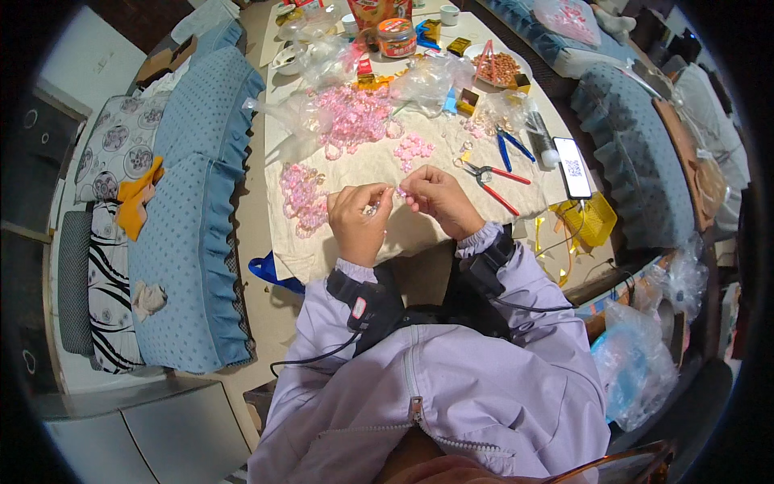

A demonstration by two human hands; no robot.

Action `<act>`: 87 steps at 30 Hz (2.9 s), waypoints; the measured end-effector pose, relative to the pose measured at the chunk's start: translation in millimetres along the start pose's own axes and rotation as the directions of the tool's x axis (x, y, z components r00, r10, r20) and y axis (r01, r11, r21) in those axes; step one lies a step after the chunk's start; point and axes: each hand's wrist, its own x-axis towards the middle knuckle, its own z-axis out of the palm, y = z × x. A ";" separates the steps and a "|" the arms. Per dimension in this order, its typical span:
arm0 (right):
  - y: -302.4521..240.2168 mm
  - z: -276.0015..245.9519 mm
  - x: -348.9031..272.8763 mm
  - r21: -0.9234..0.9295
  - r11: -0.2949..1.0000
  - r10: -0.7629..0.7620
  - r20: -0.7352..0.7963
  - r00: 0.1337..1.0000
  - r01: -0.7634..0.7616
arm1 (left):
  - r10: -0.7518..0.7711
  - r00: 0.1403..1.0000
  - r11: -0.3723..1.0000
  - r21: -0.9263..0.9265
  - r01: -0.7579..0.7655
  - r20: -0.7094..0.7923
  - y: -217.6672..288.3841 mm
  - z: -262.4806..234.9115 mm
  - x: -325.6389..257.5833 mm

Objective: The person assembles pink beaded keychains at a table. They thread beads onto a string, use pliers to attach a metal clasp, and then connect a keyring to the finished piece.

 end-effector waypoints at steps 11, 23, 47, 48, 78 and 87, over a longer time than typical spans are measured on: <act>2.6 3.3 2.1 -0.047 0.973 -0.223 0.026 0.974 0.224 | 0.047 0.999 0.999 0.022 -0.048 0.018 -1.1 2.0 0.3; 4.9 3.9 2.9 -0.067 0.974 -0.219 -0.008 0.976 0.218 | 0.123 0.992 0.989 0.083 -0.124 0.008 -1.0 1.8 2.2; 6.2 0.2 7.0 -0.192 0.975 -0.110 0.031 0.993 0.114 | -0.030 1.000 0.999 0.021 0.030 0.001 -1.7 2.6 3.9; 5.3 0.7 7.3 -0.190 0.970 -0.143 0.063 0.988 0.152 | -0.055 0.998 0.998 0.004 0.055 0.025 -1.2 2.0 4.5; -13.7 9.6 9.4 -0.005 0.967 -0.250 0.132 0.959 0.253 | -0.136 0.952 0.841 -0.477 0.257 0.273 8.8 -18.1 59.8; -28.0 8.2 8.8 -0.079 0.949 -0.287 0.169 0.943 0.304 | -0.166 0.924 0.776 -0.532 0.337 0.343 5.8 -18.4 67.4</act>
